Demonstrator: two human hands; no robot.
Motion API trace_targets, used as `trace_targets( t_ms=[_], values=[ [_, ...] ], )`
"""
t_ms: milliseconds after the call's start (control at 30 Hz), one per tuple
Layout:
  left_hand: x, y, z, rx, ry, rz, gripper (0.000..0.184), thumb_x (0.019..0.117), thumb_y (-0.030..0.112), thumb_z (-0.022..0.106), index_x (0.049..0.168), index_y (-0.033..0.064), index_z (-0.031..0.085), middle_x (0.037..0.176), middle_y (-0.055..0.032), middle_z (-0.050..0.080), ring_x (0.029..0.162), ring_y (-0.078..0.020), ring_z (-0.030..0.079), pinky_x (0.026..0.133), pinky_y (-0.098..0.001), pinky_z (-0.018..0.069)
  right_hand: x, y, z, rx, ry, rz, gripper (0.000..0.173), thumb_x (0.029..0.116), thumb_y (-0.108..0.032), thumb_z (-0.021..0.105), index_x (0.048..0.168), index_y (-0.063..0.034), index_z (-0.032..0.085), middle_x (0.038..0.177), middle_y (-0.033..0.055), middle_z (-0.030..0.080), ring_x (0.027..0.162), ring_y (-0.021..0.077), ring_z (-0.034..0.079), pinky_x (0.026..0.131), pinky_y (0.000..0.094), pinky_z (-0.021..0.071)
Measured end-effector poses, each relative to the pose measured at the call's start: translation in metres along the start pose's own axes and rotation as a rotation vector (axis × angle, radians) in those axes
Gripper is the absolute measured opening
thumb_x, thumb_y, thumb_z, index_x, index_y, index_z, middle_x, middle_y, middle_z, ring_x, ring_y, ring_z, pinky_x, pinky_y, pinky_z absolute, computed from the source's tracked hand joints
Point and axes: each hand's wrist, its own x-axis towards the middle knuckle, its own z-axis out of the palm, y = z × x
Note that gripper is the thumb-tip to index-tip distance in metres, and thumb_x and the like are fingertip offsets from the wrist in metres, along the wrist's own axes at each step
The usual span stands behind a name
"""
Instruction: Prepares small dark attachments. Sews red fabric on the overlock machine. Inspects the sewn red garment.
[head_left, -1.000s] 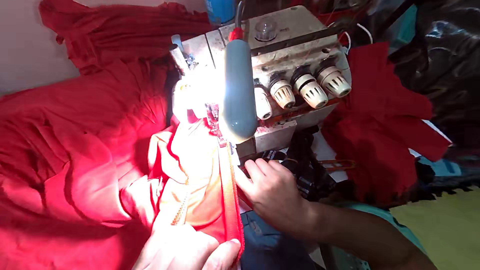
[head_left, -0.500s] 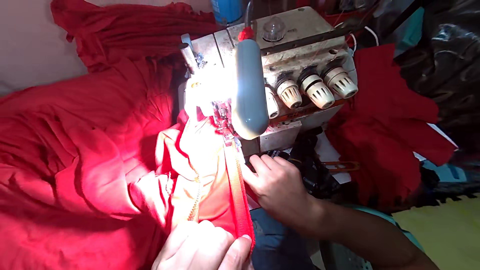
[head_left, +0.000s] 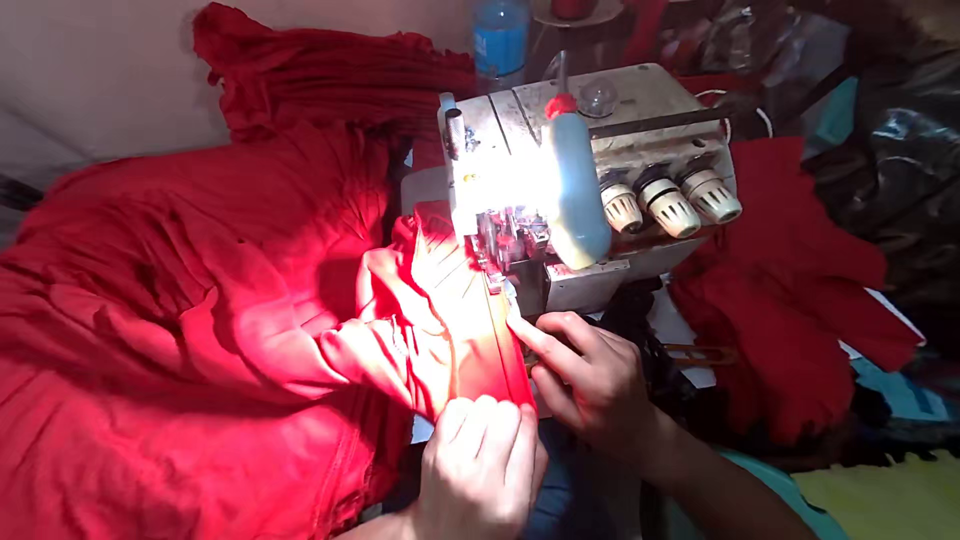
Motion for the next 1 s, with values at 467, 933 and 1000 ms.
trace_targets(
  t_ms=[467, 933, 1000],
  values=[
    [0.058, -0.052, 0.022, -0.133, 0.061, -0.379, 0.018, 0.0891, 0.022, 0.065, 0.084, 0.0095, 0.076, 0.086, -0.0072, 0.072, 0.088, -0.0230, 0.068, 0.081, -0.0437, 0.0511, -0.006, -0.005, -0.014, 0.043, 0.019, 0.149, 0.035, 0.0918, -0.012, 0.050, 0.113, -0.0048, 0.077, 0.089, 0.0099, 0.069, 0.062, 0.0109, 0.058, 0.052, 0.0237, 0.0454],
    [-0.016, 0.011, 0.011, 0.027, 0.134, -0.375, 0.019, 0.0845, 0.013, 0.061, 0.078, 0.0008, 0.074, 0.078, -0.0121, 0.073, 0.077, -0.0260, 0.073, 0.070, -0.0390, 0.0593, -0.011, -0.043, 0.024, 0.624, 0.058, 0.451, 0.017, 0.0922, -0.015, 0.067, 0.097, -0.0008, 0.059, 0.084, 0.0006, 0.069, 0.067, -0.0005, 0.065, 0.059, 0.0160, 0.0549],
    [-0.019, 0.020, 0.028, 0.000, 0.113, -0.288, 0.019, 0.0837, 0.014, 0.061, 0.077, 0.0030, 0.075, 0.076, -0.0102, 0.071, 0.076, -0.0261, 0.071, 0.070, -0.0377, 0.0581, -0.011, -0.035, 0.028, 0.553, 0.103, 0.505, 0.016, 0.0886, -0.009, 0.068, 0.097, -0.0006, 0.057, 0.080, -0.0004, 0.067, 0.064, -0.0003, 0.063, 0.059, 0.0168, 0.0544]
  ],
)
